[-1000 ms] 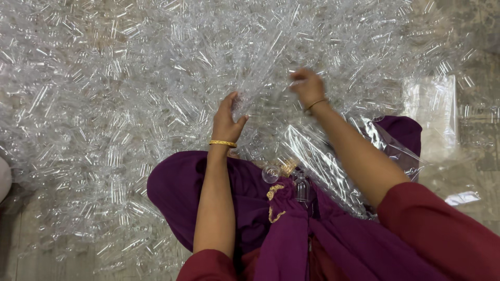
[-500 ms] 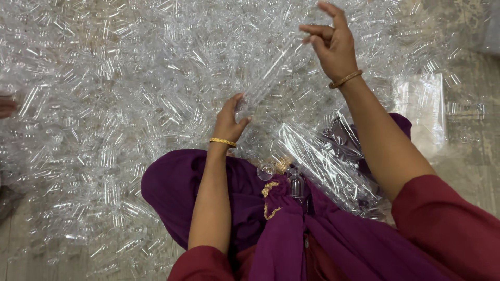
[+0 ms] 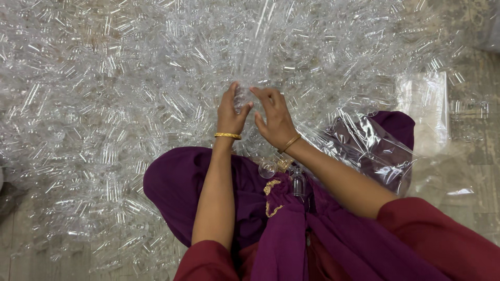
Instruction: The person sits on the floor among a large spread of clear plastic spoons and gathers them by hand into clear plastic bags, filling one bag and setting it aside before starting another.
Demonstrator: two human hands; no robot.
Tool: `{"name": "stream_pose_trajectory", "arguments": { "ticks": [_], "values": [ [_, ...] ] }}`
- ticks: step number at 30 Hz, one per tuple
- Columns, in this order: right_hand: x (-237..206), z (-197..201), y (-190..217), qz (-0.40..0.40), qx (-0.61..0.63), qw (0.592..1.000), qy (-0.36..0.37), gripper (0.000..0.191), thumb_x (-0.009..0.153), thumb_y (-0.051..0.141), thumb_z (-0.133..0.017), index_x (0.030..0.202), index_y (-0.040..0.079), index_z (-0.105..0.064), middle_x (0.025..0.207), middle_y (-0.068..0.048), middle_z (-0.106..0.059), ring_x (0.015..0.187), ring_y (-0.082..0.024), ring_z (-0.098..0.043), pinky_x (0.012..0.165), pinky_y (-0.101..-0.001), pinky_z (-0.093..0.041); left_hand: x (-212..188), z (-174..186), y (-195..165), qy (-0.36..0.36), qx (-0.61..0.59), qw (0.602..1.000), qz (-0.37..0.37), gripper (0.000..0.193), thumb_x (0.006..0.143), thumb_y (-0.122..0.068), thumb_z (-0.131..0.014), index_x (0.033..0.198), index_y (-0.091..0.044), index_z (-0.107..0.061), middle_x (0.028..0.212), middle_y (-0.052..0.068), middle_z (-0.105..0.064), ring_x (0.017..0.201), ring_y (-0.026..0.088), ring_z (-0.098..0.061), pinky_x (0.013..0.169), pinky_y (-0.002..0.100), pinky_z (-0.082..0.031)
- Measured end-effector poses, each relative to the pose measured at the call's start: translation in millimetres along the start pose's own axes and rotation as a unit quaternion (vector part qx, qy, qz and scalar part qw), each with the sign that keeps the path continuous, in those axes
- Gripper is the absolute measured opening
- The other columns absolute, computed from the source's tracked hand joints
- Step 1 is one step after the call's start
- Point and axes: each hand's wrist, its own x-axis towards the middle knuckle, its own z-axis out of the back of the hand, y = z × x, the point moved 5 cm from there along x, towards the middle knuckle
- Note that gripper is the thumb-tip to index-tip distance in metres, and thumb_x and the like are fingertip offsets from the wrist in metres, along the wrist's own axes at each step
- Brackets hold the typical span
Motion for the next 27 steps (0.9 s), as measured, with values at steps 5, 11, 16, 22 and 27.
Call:
{"name": "stream_pose_trajectory", "arguments": {
  "ticks": [5,11,16,22,27],
  "values": [
    [4.0,1.5,1.3,0.002,-0.006,1.0,0.002,0.059,0.084,0.003,-0.068,0.142,0.009,-0.056,0.13,-0.017,-0.05,0.123,-0.036,-0.051,0.107,-0.0483,-0.045,0.6,-1.7,-10.7,0.007,0.036,0.999,-0.002,0.075,0.086,-0.017,-0.083,0.15,-0.004,-0.045,0.128,0.02,-0.061,0.118,0.035,-0.063,0.099,0.042,-0.053],
    [1.8,18.3,-3.7,0.089,-0.09,0.989,-0.073,0.044,0.08,0.006,-0.072,0.123,0.012,-0.063,0.154,-0.028,-0.037,0.141,-0.049,-0.038,0.118,-0.0544,-0.032,-0.3,-5.4,-24.7,0.025,0.047,0.998,-0.017,0.073,0.085,-0.016,-0.083,0.148,-0.007,-0.047,0.129,0.02,-0.061,0.116,0.034,-0.064,0.096,0.042,-0.055],
    [10.4,25.2,-18.5,0.045,-0.048,0.996,-0.061,0.044,0.086,0.008,-0.072,0.128,0.015,-0.059,0.145,-0.014,-0.051,0.136,-0.037,-0.049,0.117,-0.0499,-0.039,-0.5,-4.8,-29.9,0.032,0.051,0.998,-0.014,0.075,0.083,-0.012,-0.083,0.148,-0.006,-0.047,0.129,0.02,-0.06,0.116,0.035,-0.064,0.097,0.042,-0.054],
    [23.1,34.9,-54.9,-0.161,0.117,0.977,-0.072,0.073,0.088,0.014,-0.072,0.153,0.014,-0.04,0.117,-0.002,-0.07,0.109,-0.018,-0.063,0.096,-0.0419,-0.052,-0.5,-7.8,-38.4,0.053,0.073,0.996,-0.012,0.074,0.082,-0.009,-0.084,0.147,-0.006,-0.048,0.129,0.02,-0.06,0.118,0.036,-0.062,0.099,0.043,-0.052],
    [23.7,49.4,-62.8,-0.137,0.03,0.987,-0.073,0.06,0.09,0.014,-0.072,0.147,0.016,-0.051,0.129,-0.006,-0.063,0.125,-0.025,-0.057,0.109,-0.046,-0.047,-0.9,-7.1,-44.0,0.073,0.066,0.995,0.016,0.074,0.083,-0.01,-0.082,0.148,-0.006,-0.046,0.132,0.019,-0.059,0.12,0.035,-0.062,0.101,0.042,-0.052]
  ]
}}
